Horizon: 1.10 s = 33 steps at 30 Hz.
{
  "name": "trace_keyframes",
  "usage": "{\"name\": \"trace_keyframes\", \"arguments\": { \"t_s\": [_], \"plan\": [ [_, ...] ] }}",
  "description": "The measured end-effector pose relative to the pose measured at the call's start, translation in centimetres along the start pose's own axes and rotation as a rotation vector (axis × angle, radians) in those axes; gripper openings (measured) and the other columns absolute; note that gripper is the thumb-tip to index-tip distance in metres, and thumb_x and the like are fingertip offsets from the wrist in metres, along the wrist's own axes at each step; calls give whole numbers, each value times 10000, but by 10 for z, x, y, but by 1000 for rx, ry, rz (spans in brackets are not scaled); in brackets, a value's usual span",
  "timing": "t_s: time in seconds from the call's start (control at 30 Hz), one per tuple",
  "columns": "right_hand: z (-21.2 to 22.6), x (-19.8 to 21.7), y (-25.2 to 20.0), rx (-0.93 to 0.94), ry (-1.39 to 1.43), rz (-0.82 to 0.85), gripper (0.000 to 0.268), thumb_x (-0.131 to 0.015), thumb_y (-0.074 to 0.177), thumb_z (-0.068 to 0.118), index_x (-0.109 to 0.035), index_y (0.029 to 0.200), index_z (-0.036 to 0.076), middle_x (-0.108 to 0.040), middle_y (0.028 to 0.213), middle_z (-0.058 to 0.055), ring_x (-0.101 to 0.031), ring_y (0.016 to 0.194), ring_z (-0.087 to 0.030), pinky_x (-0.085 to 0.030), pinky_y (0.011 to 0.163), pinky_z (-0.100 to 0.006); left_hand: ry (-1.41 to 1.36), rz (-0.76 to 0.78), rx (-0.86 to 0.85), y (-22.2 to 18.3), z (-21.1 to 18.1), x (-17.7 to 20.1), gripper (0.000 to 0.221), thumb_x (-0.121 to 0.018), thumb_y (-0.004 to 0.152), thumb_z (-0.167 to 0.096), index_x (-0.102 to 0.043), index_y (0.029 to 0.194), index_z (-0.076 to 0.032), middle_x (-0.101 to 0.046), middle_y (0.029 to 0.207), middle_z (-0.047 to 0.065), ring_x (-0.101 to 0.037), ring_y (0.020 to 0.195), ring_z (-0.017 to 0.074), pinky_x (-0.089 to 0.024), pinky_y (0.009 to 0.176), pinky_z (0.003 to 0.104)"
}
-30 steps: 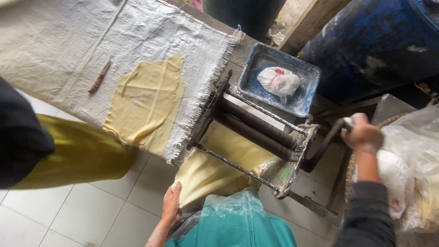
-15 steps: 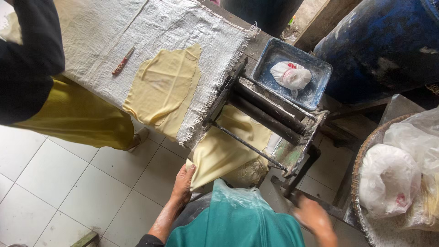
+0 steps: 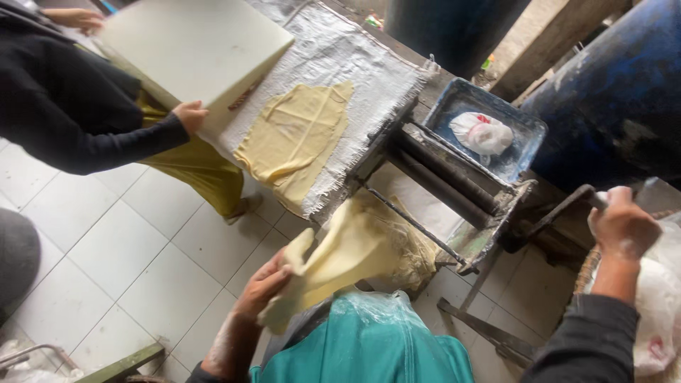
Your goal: The person operates a manual pasta roller to flatten sheets of dough, repeatedly feeding the dough through the rollers and turning the hand crank.
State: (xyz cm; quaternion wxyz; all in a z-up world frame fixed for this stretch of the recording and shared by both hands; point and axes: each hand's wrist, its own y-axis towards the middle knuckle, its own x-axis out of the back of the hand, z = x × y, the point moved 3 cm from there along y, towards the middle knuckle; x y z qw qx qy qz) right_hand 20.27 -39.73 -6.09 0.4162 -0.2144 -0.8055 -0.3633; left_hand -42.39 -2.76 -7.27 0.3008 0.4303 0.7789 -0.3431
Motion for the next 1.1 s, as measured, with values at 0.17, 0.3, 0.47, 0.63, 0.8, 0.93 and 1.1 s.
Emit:
{"name": "trace_keyframes", "arguments": {
  "t_s": [0.17,0.3,0.47,0.63,0.8,0.93,1.1],
  "plan": [
    [92,-57,-5,-129,229,507,359,-708,896,395,-638,1153,155,-760,1054,-243,-733,976,-464,-579,819,-561,-60,-382,-195,-58,-55,-21,584,-552,896,-210,-472,1458,-72,-708,1034,43,-681,862,145,-578,758,300],
    [174,-50,-55,-118,299,705,403,-704,869,452,-675,1155,170,-767,1058,-220,-736,989,-439,-583,830,-538,89,-490,-294,-52,-87,-25,488,-549,1002,-291,-524,1442,-81,-629,912,1,-584,759,87,-491,656,231],
    [192,-30,-104,-204,316,722,465,-698,835,524,-720,1156,187,-775,1062,-191,-739,1004,-408,-587,844,-509,414,-541,-262,49,-127,16,222,-519,1064,-261,-579,1190,-88,-545,796,-25,-518,636,47,-439,550,213],
    [196,-10,-127,-328,339,627,533,-693,802,595,-766,1158,205,-784,1067,-162,-743,1020,-378,-591,858,-481,146,-288,-447,104,-206,-2,288,-567,1117,-292,-493,1287,-72,-553,769,3,-497,475,67,-427,343,232],
    [209,1,-153,-407,347,530,490,-590,899,588,-793,1133,208,-796,1098,-119,-748,1068,-356,-589,918,-458,42,-134,-631,118,-249,-4,374,-545,1085,-184,-422,1407,-41,-642,1043,81,-705,800,142,-643,641,301],
    [210,1,-163,-449,247,636,532,-512,988,566,-815,1089,141,-781,1107,-165,-728,1092,-380,-563,955,-451,53,-392,-582,146,-188,85,421,-509,1045,-159,-394,1447,-112,-677,1182,88,-735,962,206,-653,776,352],
    [209,-5,-166,-474,232,664,557,-510,968,596,-808,1110,148,-772,1120,-158,-719,1097,-374,-557,950,-457,51,-744,-337,164,-5,222,337,-543,1009,-181,-388,1306,-140,-567,1029,54,-641,902,208,-569,741,368]
  ]
}}
